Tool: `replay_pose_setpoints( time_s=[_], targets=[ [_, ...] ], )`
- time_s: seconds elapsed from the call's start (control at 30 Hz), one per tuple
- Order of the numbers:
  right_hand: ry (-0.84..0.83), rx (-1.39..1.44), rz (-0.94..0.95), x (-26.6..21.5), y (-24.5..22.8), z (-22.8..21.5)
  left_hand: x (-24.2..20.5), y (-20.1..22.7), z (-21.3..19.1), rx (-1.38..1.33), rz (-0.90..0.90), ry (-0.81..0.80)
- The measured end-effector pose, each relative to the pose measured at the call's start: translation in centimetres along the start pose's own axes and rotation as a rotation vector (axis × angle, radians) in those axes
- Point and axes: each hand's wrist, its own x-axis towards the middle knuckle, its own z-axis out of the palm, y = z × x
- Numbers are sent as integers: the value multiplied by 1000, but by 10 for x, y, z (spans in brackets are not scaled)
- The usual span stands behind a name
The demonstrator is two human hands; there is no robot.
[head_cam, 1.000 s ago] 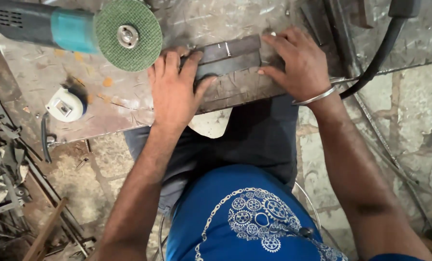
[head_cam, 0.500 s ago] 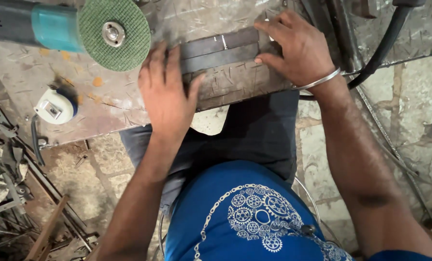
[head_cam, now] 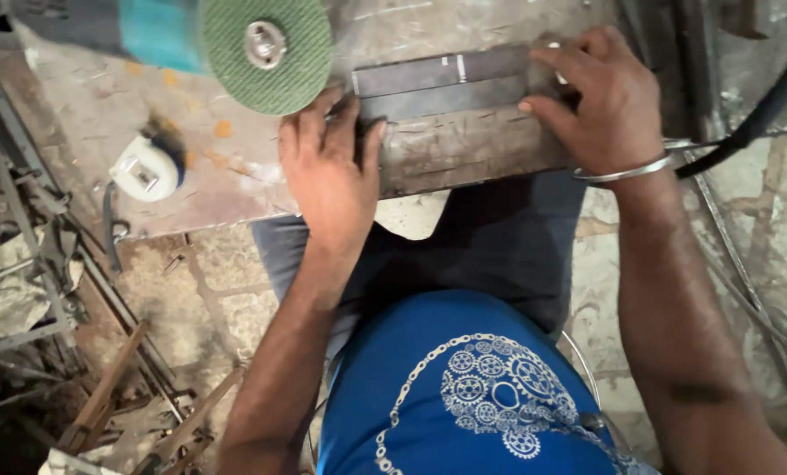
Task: The person measures a metal frame with a tape measure and then moves to a workbench. They use a tape measure and a white marker to mark several metal bars and a metal sheet on the workbench.
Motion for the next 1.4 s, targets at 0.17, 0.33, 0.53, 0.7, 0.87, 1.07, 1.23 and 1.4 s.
replay_pose_setpoints(
  time_s=[0.17, 0.33, 0.53, 0.7, 0.87, 1.07, 1.23, 1.4],
  targets=[
    [-39, 161, 151, 5, -8, -6, 1, -1, 3, 33, 25, -4],
    [28, 60, 40, -2, -6, 0, 1, 0, 2, 36, 31, -20],
    [50, 56, 72, -4, -10, 2, -1, -2, 5, 38, 33, -22],
    [52, 59, 73, -4, -11, 3, -2, -5, 7, 35, 35, -13],
    [60, 35, 76, -5, -13, 5, -4, -6, 10, 65, 52, -8],
    [69, 58, 82, -7, -14, 6, -4, -3, 8, 83, 54, 14],
    [89, 60, 66, -7, -13, 9, -4, -3, 9, 78, 52, 25],
    [104, 68, 63, -8, -11, 10, -4, -3, 10, 88, 77, 35]
  ],
)
